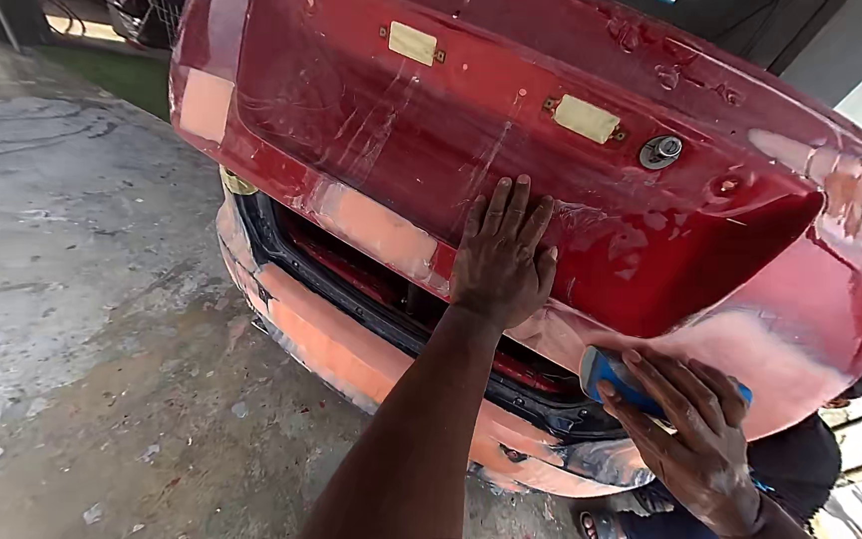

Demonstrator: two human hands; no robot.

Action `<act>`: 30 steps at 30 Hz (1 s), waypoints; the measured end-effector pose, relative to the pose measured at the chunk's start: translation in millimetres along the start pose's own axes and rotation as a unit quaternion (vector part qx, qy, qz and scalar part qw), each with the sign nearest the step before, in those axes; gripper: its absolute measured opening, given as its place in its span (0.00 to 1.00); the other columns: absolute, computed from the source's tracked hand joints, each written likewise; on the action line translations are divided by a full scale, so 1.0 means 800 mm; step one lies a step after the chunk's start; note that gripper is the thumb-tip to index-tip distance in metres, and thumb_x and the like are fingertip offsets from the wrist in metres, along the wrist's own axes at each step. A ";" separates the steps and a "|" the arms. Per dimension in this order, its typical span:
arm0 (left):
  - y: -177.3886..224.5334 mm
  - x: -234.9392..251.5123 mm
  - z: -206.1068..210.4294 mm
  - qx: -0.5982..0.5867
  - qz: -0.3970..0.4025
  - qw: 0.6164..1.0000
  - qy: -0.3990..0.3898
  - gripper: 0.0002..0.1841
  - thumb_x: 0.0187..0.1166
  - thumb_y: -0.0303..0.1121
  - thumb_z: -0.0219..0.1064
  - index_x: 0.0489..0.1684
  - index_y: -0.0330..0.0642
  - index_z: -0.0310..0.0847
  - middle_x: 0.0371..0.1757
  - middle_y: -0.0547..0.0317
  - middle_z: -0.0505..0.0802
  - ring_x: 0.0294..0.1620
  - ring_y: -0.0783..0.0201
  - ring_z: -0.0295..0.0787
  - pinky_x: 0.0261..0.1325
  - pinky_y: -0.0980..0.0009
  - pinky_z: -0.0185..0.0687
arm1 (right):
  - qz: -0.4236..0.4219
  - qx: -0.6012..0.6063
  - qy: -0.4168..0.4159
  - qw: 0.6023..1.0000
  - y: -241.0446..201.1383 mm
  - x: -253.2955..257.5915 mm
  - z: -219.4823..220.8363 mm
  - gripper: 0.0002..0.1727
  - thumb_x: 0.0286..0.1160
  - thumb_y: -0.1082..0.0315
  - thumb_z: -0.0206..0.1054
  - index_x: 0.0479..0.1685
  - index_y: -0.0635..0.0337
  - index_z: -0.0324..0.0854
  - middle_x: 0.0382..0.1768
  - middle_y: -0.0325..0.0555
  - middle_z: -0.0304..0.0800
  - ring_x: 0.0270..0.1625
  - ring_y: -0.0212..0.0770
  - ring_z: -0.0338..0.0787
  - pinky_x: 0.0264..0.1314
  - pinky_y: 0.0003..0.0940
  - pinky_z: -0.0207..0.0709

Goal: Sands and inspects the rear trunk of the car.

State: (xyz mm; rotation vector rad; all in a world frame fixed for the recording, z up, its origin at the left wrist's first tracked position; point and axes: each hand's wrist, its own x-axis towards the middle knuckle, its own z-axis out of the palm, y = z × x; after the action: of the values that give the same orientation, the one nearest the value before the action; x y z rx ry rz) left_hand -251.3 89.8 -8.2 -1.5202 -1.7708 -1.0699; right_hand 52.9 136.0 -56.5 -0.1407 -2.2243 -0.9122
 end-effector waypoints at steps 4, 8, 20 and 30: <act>-0.004 0.001 -0.003 0.001 -0.003 1.000 0.001 0.33 0.84 0.54 0.44 0.91 0.61 0.62 0.95 0.55 0.59 0.96 0.53 0.44 0.94 0.51 0.36 | -0.026 -0.028 0.013 0.999 0.002 -0.013 -0.002 0.19 0.83 0.55 0.64 0.71 0.29 0.80 0.81 0.34 0.76 0.82 0.45 0.72 0.81 0.52 0.55; -0.006 0.000 -0.005 -0.005 0.005 1.000 -0.005 0.32 0.85 0.51 0.43 0.91 0.59 0.63 0.95 0.55 0.59 0.96 0.53 0.45 0.94 0.51 0.38 | -0.031 -0.001 0.028 0.999 -0.033 0.071 0.033 0.18 0.80 0.62 0.67 0.67 0.34 0.86 0.78 0.43 0.80 0.82 0.51 0.73 0.81 0.57 0.58; -0.012 0.001 -0.004 -0.006 0.012 1.000 0.002 0.32 0.85 0.50 0.43 0.91 0.60 0.62 0.95 0.56 0.60 0.96 0.53 0.45 0.94 0.49 0.38 | -0.061 0.024 -0.015 0.998 -0.039 0.066 0.027 0.20 0.83 0.64 0.62 0.69 0.35 0.86 0.80 0.44 0.78 0.83 0.55 0.70 0.80 0.60 0.54; -0.017 0.005 -0.007 0.011 0.013 1.000 0.005 0.32 0.84 0.50 0.42 0.91 0.58 0.63 0.94 0.56 0.60 0.96 0.53 0.47 0.94 0.50 0.40 | -0.082 -0.015 -0.022 0.996 -0.014 0.035 0.004 0.17 0.86 0.62 0.60 0.67 0.35 0.85 0.74 0.39 0.84 0.77 0.50 0.75 0.76 0.52 0.57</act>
State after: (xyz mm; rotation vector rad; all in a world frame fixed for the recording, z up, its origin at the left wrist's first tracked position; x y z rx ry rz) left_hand -265.5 86.4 -4.7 -1.5185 -1.7449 -1.0410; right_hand 26.6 125.2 -46.3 0.0094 -2.2903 -1.0400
